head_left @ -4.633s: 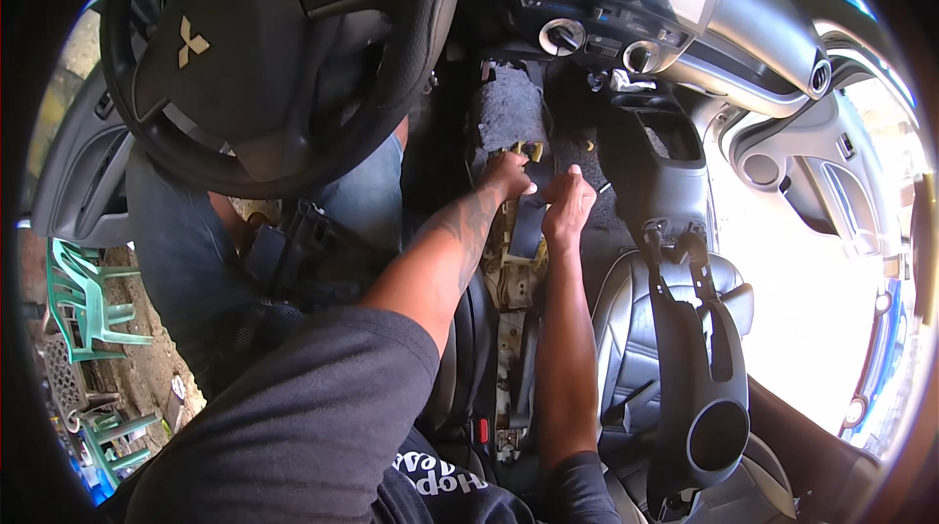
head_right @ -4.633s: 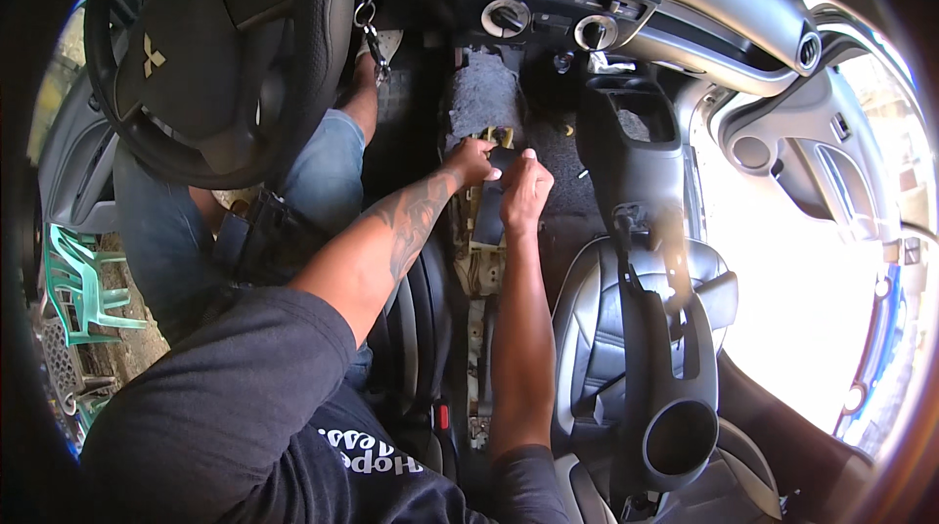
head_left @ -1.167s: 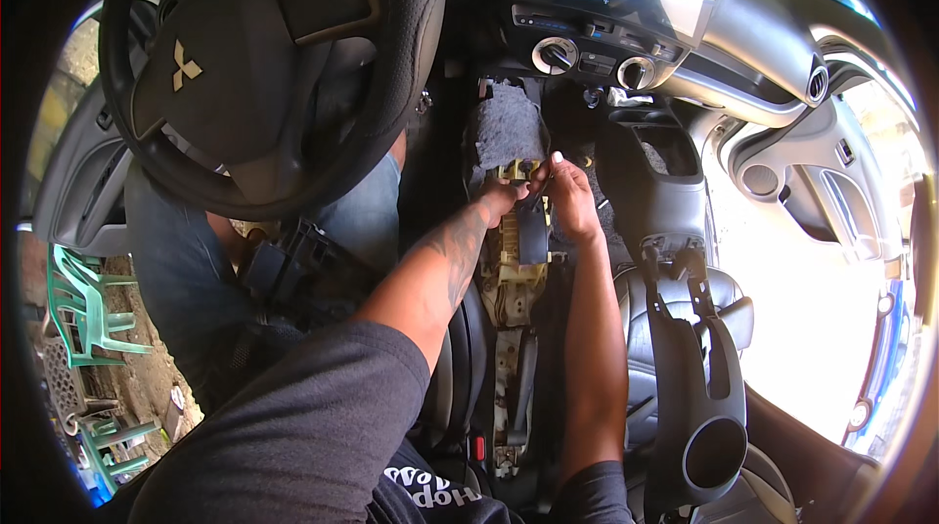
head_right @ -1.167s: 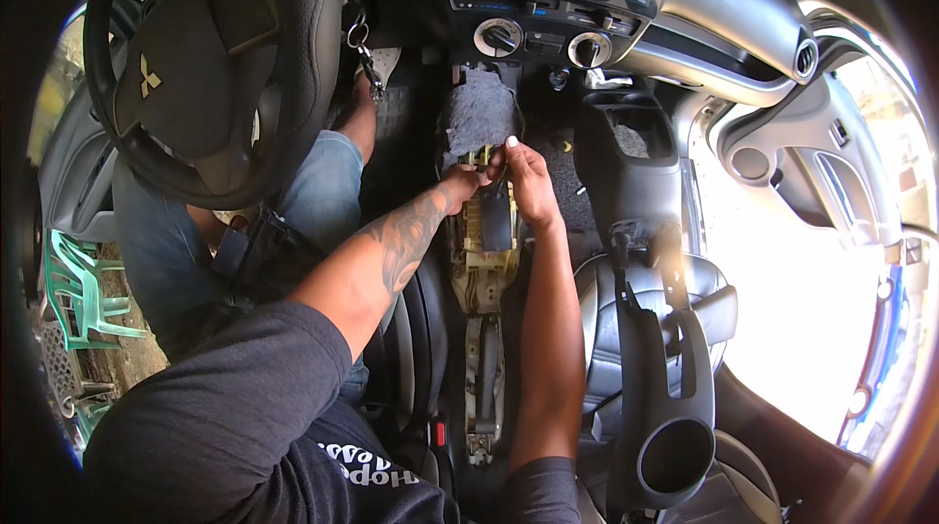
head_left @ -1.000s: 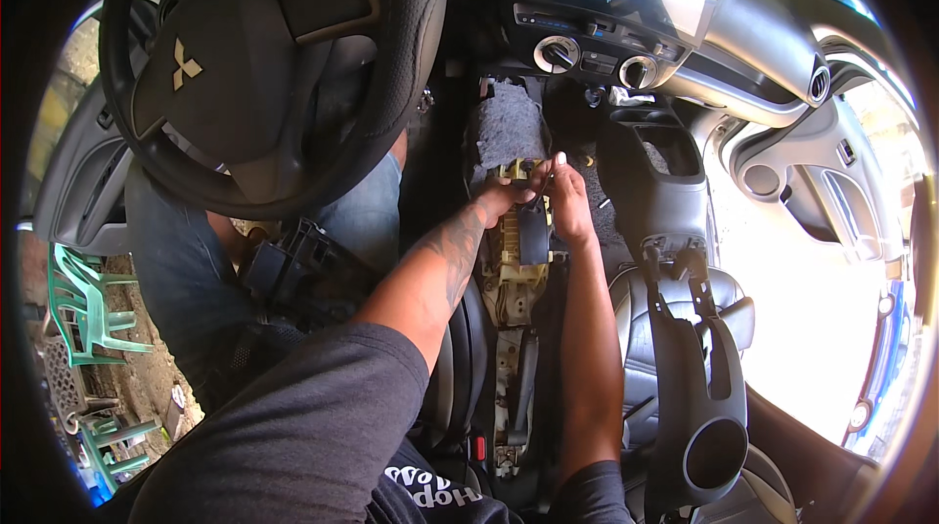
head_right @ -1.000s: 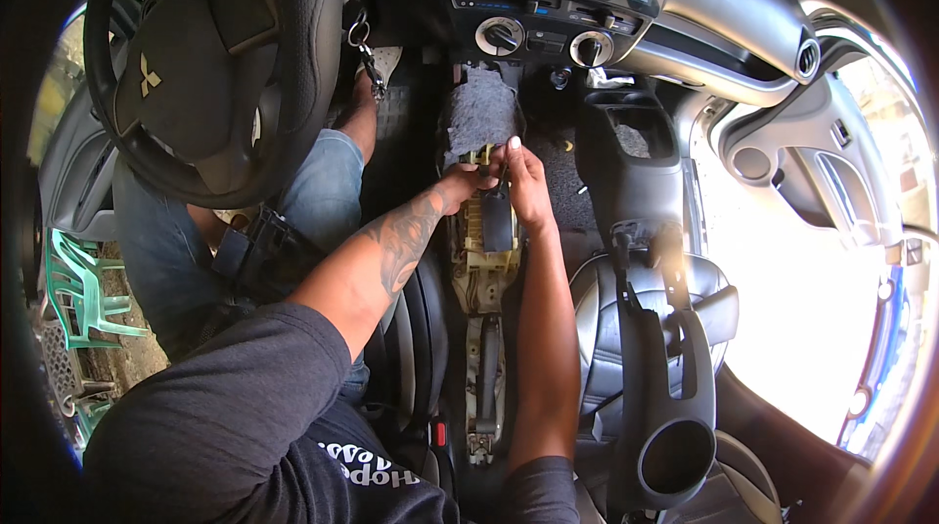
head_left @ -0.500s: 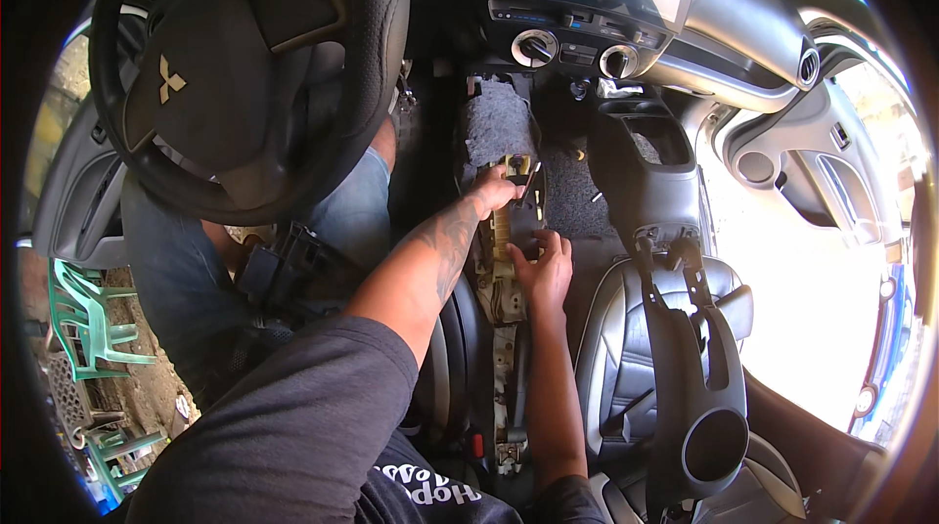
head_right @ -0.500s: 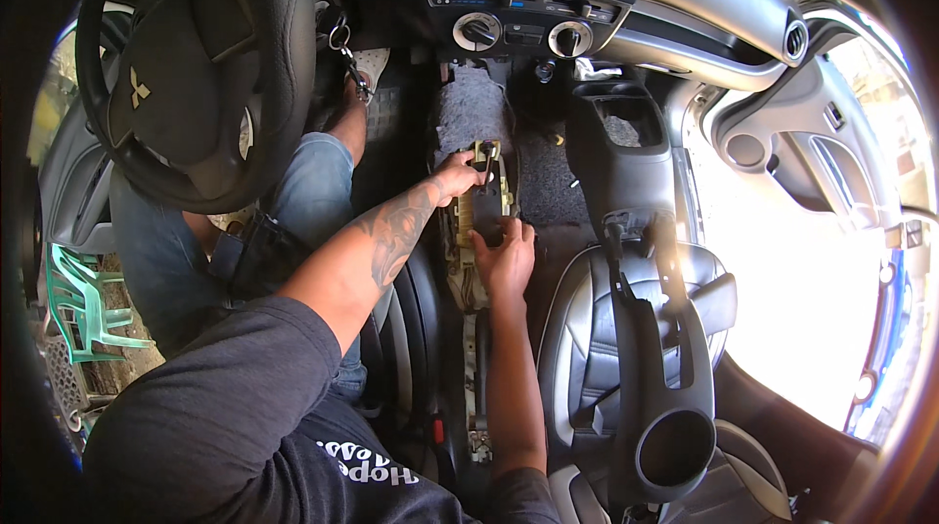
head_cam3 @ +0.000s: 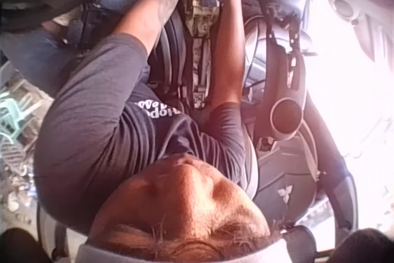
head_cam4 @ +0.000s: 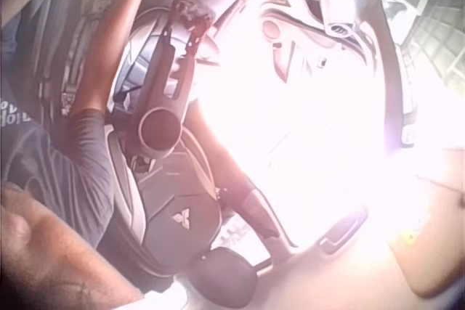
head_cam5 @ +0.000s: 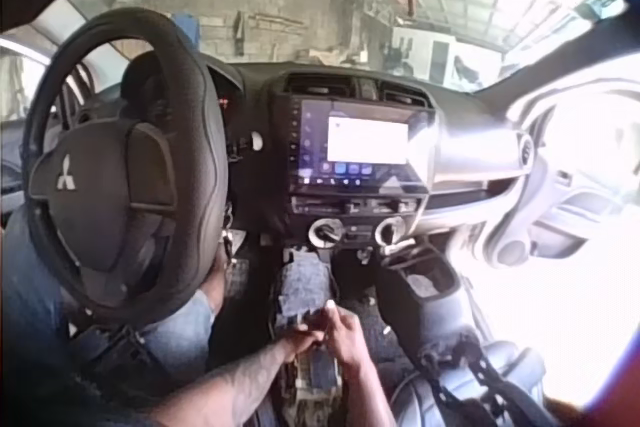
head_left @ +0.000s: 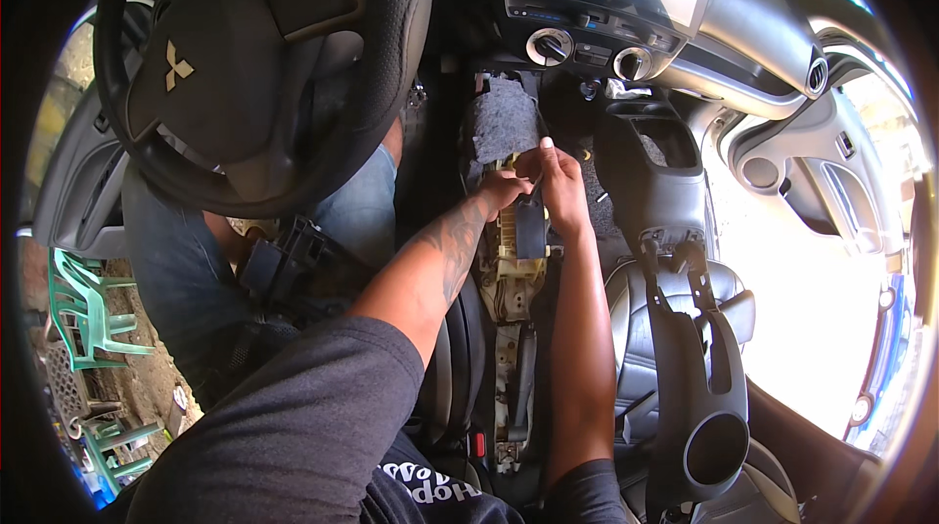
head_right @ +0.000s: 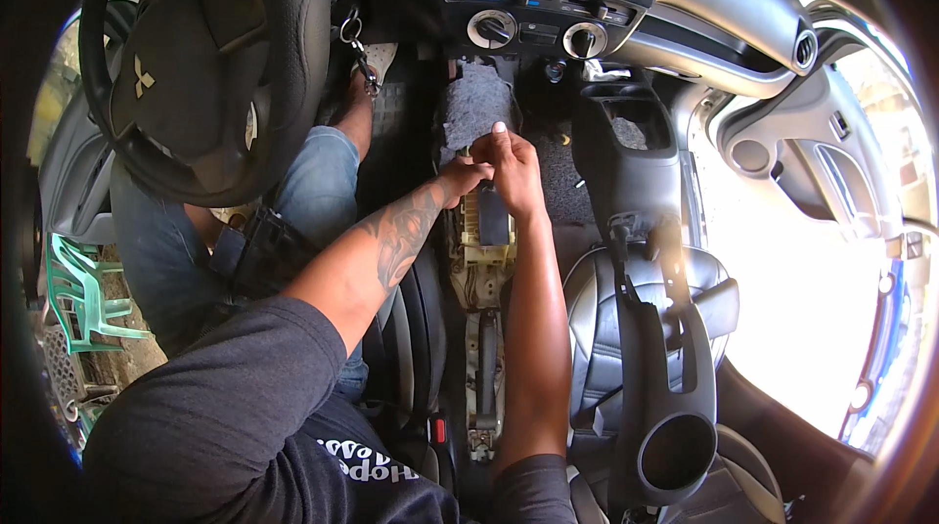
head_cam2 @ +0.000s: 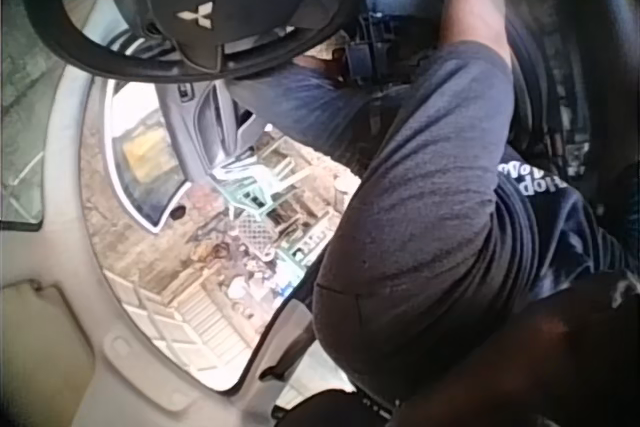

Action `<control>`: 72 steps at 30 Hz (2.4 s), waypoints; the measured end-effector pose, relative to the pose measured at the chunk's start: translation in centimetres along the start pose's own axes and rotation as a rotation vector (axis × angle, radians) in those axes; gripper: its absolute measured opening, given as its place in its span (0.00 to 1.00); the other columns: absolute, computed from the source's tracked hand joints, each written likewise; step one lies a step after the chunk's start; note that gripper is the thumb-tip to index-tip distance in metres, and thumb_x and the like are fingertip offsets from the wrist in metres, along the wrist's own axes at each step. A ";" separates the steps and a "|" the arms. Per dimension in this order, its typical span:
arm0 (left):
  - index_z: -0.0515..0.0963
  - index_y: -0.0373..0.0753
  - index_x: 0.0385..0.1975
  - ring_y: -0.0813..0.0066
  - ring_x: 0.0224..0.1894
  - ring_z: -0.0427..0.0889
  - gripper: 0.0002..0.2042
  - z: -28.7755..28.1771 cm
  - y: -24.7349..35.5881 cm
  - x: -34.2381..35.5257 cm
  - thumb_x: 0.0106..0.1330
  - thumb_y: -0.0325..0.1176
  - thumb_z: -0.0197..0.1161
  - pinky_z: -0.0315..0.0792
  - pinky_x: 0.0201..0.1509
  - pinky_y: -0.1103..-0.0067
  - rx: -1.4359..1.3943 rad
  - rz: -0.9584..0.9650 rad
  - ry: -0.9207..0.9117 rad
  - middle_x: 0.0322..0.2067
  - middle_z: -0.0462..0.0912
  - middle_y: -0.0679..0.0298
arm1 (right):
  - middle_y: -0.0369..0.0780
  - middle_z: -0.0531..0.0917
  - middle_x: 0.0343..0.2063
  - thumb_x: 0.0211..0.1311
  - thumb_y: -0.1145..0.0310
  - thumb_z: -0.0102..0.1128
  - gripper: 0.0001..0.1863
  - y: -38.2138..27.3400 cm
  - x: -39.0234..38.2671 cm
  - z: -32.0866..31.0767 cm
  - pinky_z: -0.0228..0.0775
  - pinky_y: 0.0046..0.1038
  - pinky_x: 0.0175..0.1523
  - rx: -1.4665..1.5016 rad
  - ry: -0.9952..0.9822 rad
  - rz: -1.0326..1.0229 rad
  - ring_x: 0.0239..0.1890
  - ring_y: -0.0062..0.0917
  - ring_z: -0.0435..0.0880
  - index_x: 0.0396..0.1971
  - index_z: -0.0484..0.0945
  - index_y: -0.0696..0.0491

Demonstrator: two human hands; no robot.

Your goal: Inspecting and reassembling the gear shifter console housing in a car interior.

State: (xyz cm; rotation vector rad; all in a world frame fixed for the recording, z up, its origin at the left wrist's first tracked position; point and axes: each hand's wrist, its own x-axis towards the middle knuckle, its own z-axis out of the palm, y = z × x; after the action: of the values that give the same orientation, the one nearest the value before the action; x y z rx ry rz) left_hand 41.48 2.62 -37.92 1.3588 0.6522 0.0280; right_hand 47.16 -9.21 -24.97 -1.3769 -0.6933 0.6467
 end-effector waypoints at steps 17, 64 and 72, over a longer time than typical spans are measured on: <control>0.67 0.45 0.63 0.69 0.40 0.75 0.34 0.4 1.7 0.3 0.70 0.67 0.40 0.70 0.43 0.67 -0.308 -0.264 0.224 0.45 0.77 0.59 | 0.29 0.64 0.11 0.75 0.47 0.44 0.30 2.5 0.6 -1.2 0.55 0.23 0.21 0.073 0.182 0.002 0.14 0.14 0.61 0.13 0.62 0.49; 0.61 0.39 0.68 0.59 0.55 0.79 0.38 -24.3 16.9 -48.0 0.57 0.33 0.72 0.76 0.55 0.70 0.919 0.033 0.145 0.56 0.76 0.48 | 0.41 0.80 0.35 0.56 0.70 0.65 0.21 -8.5 -8.0 2.3 0.72 0.28 0.45 -0.415 0.437 -0.286 0.36 0.26 0.78 0.49 0.73 0.61; 0.54 0.35 0.71 0.66 0.62 0.70 0.51 -24.1 10.2 -40.1 0.48 0.40 0.79 0.60 0.69 0.74 0.477 0.167 -0.008 0.61 0.70 0.53 | 0.57 0.84 0.32 0.47 0.40 0.68 0.43 -2.7 -21.1 8.8 0.79 0.43 0.41 -1.260 -0.116 0.289 0.36 0.49 0.85 0.48 0.71 0.67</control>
State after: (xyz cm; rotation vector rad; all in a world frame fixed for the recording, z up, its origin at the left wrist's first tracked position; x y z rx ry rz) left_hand 1.21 11.13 -13.53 1.8711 0.5561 0.0006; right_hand 26.78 -19.86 -23.02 -2.6471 -1.0739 0.5010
